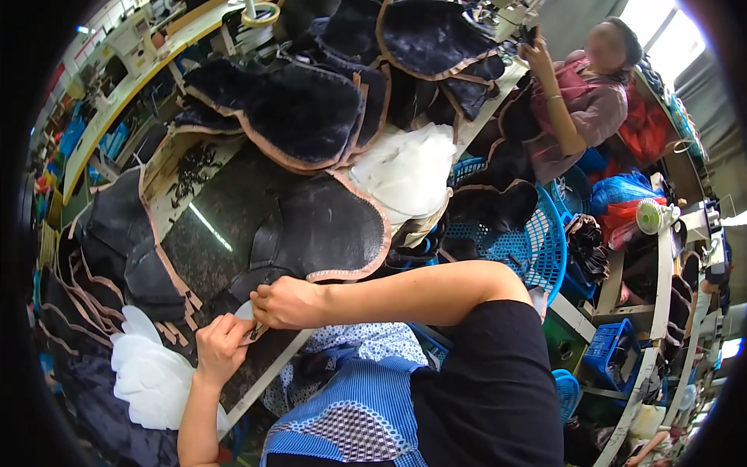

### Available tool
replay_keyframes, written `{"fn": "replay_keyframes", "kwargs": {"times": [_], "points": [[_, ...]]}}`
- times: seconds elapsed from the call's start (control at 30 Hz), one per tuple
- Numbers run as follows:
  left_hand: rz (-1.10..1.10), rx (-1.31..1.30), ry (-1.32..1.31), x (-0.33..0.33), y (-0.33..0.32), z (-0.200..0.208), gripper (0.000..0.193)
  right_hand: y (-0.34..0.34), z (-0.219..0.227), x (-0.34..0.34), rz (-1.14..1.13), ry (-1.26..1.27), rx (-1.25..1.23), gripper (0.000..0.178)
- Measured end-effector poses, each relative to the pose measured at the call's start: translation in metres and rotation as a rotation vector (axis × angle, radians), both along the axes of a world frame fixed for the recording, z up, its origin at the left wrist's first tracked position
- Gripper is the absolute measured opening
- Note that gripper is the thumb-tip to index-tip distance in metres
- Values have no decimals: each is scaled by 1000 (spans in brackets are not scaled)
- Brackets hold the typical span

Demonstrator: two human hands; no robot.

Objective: The recorder is inserting white protective liners or padding into black shoe upper components at a manufacturing workstation.

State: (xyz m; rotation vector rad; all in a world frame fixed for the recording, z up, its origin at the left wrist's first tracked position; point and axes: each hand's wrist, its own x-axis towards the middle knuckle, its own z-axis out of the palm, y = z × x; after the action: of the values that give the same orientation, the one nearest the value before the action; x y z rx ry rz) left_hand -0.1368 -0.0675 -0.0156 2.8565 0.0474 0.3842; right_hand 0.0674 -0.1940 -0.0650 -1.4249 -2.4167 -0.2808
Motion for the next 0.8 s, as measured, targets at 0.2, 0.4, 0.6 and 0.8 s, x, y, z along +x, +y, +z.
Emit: {"fn": "replay_keyframes", "kwargs": {"times": [0.2, 0.4, 0.6, 0.8], "points": [[128, 196, -202, 5, -5, -1, 21, 15, 11, -15, -120, 236, 49, 21], [1, 215, -74, 1, 22, 26, 12, 23, 28, -10, -163, 217, 111, 19], [-57, 217, 28, -14, 8, 14, 11, 14, 16, -22, -105, 202, 90, 22], [264, 80, -264, -26, 11, 33, 34, 39, 49, -39, -221, 522, 37, 15]]}}
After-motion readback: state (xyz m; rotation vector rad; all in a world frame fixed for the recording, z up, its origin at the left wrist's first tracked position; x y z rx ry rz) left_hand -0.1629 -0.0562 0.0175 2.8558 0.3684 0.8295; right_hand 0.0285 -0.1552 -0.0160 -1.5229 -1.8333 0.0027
